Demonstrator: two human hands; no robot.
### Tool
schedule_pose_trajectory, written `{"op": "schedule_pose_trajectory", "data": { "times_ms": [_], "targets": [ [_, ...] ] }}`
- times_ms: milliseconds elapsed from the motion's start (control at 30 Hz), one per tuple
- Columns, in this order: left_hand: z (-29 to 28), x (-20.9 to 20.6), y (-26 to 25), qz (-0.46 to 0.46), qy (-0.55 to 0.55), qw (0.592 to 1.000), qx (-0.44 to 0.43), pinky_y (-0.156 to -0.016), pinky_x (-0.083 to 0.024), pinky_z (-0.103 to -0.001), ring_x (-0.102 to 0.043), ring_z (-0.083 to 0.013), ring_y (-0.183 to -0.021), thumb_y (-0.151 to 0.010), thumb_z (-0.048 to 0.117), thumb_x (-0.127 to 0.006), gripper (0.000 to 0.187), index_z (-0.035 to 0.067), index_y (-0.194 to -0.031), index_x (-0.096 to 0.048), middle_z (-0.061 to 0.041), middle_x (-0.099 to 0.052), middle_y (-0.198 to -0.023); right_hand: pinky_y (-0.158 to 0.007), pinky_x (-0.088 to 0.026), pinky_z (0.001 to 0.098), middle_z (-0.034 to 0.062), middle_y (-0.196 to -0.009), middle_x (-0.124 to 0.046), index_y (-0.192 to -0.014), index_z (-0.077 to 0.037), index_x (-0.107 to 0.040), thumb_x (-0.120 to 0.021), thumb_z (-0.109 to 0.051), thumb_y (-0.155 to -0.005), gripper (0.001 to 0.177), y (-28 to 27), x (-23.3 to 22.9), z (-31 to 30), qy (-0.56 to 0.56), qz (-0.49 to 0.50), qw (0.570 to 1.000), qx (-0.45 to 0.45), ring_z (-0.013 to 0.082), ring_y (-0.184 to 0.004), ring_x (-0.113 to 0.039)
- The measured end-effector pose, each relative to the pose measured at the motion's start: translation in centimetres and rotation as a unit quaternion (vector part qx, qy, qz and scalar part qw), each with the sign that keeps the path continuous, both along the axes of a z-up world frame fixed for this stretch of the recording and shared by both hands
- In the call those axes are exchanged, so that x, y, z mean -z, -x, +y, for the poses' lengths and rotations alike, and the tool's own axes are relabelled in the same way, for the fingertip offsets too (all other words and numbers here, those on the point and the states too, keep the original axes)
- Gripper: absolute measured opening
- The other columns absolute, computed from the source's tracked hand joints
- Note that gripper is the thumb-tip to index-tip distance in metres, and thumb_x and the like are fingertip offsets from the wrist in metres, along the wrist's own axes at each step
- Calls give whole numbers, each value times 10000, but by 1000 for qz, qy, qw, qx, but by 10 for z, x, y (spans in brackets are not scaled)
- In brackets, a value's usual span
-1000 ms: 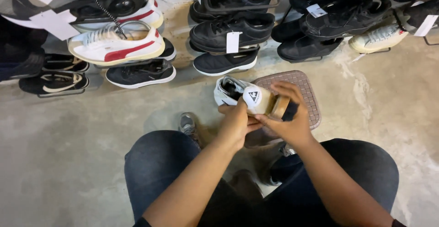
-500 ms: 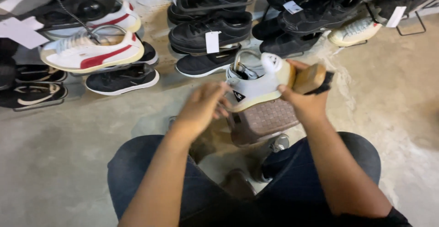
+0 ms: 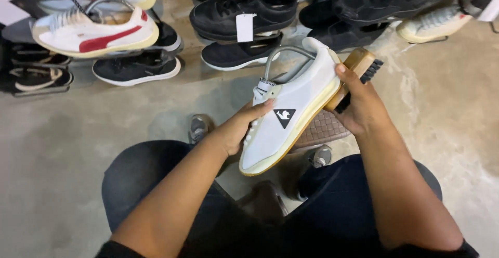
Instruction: The person holds a white sneaker and scrubs the upper and sole with a brush. They rotate the shoe to clean different sides, including the toe box and heel, while sitting on the floor.
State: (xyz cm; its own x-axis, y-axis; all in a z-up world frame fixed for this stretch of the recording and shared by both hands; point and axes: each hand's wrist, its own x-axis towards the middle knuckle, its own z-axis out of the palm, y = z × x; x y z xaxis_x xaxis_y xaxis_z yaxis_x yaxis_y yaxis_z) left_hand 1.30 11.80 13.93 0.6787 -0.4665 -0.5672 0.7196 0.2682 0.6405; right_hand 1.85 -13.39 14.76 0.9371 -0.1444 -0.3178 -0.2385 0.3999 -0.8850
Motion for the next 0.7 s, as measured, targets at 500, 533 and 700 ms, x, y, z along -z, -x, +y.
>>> {"op": "schedule_pose_trajectory", "data": {
  "times_ms": [500, 533, 700],
  "targets": [
    [-2, -25, -45, -48, 59, 992, -98, -755, -643, -445, -756, -255, -868, -831, 362, -799, 625, 5, -1307, -609, -188, -735, -995, -987, -543, 602, 120, -1355, -552, -1454, -93, -423, -579, -551, -927, 715, -18, -1, 25, 34, 21, 999, -26, 320, -1293, -595],
    [3, -26, -47, -47, 56, 992, -101, -755, -643, -445, -756, -255, -868, -831, 362, -799, 625, 5, -1307, -609, -188, -735, -995, -987, -543, 602, 120, -1355, -552, -1454, -93, -423, -579, -551, -927, 715, -17, 11, 20, 31, 21, 999, -29, 320, -1293, -595],
    [13, -28, -51, -65, -82, 989, -103, -568, -424, -266, -559, -129, -649, -831, 422, -668, 405, 90, -1059, -625, -18, -588, -772, -1217, -376, 408, 237, -1497, -441, -1530, 51, -293, -514, -354, -1053, 663, 2, 1, 36, 350, -285, 884, -124, 311, -1420, -454]
  ]
}}
